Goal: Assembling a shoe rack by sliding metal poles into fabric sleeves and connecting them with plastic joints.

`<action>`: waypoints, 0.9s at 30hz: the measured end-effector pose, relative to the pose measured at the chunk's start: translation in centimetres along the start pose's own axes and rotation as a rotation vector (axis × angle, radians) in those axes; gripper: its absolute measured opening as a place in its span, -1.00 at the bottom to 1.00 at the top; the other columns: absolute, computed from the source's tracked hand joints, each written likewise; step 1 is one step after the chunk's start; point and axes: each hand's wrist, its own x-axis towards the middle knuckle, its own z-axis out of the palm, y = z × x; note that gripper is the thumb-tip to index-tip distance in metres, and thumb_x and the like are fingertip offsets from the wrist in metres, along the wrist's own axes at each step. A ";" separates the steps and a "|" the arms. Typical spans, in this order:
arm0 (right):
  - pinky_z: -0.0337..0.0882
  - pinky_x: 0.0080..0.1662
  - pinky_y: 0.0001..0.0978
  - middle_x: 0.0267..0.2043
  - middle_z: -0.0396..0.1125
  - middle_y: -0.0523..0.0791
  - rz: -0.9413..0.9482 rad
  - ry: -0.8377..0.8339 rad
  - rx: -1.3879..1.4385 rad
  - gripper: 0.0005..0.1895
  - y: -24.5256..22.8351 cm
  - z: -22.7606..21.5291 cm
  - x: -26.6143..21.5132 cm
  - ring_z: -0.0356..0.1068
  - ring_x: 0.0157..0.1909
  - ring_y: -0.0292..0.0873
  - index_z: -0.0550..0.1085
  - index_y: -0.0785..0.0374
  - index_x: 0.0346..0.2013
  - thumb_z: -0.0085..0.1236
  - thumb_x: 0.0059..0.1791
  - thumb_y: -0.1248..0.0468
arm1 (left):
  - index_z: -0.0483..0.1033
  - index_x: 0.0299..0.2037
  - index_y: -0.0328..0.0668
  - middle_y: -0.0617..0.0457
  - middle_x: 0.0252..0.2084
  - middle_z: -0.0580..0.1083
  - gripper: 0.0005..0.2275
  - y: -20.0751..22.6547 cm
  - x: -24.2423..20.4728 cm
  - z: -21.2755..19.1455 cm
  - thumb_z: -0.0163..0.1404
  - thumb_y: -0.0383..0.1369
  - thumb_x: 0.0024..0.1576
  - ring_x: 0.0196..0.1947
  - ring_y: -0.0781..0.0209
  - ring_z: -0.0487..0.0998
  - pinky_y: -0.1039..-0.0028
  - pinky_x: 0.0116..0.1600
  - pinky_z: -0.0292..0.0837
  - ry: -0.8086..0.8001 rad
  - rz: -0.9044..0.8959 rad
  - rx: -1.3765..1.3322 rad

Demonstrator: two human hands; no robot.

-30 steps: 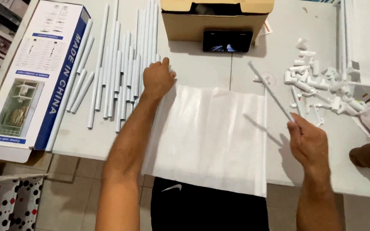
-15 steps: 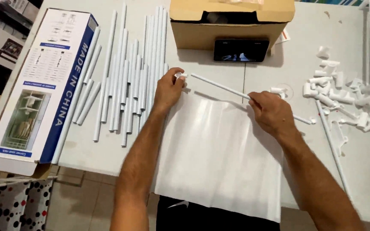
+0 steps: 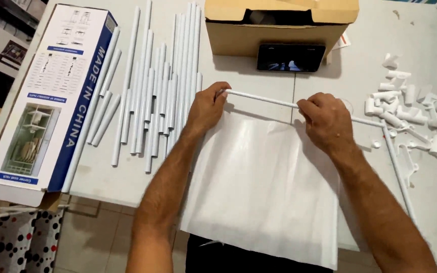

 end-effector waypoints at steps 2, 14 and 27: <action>0.45 -0.18 -0.41 -0.33 0.40 -0.20 -0.005 -0.015 0.042 -0.90 -0.3 -0.9 1.1 0.42 -0.31 -0.19 0.58 0.01 -0.21 0.14 0.14 0.29 | 0.56 0.06 -0.03 -0.23 -0.17 0.62 -0.79 0.1 0.4 0.0 -0.10 -0.38 0.30 -0.07 -0.18 0.66 0.12 0.03 0.54 0.018 0.033 0.022; 0.48 -0.09 -0.04 -0.17 0.50 0.07 0.127 0.190 0.283 -0.83 4.1 -4.7 3.7 0.49 -0.11 0.12 0.59 0.33 -0.05 0.15 0.08 0.38 | 0.44 0.15 0.01 -0.21 -0.04 0.58 -0.74 0.7 1.0 -1.9 -0.18 -0.32 0.29 -0.03 -0.29 0.58 -0.04 0.01 0.44 -0.090 -0.020 0.366; 0.41 -0.01 0.18 -0.10 0.39 0.16 0.688 -0.081 0.436 -0.47 4.4 -1.3 -3.3 0.45 -0.04 0.29 0.44 0.28 0.26 0.10 0.05 0.08 | 0.47 -0.06 0.09 0.13 -0.09 0.45 -0.83 5.5 2.6 9.9 0.06 -0.22 0.18 -0.02 0.09 0.51 0.20 0.05 0.38 0.056 0.675 0.791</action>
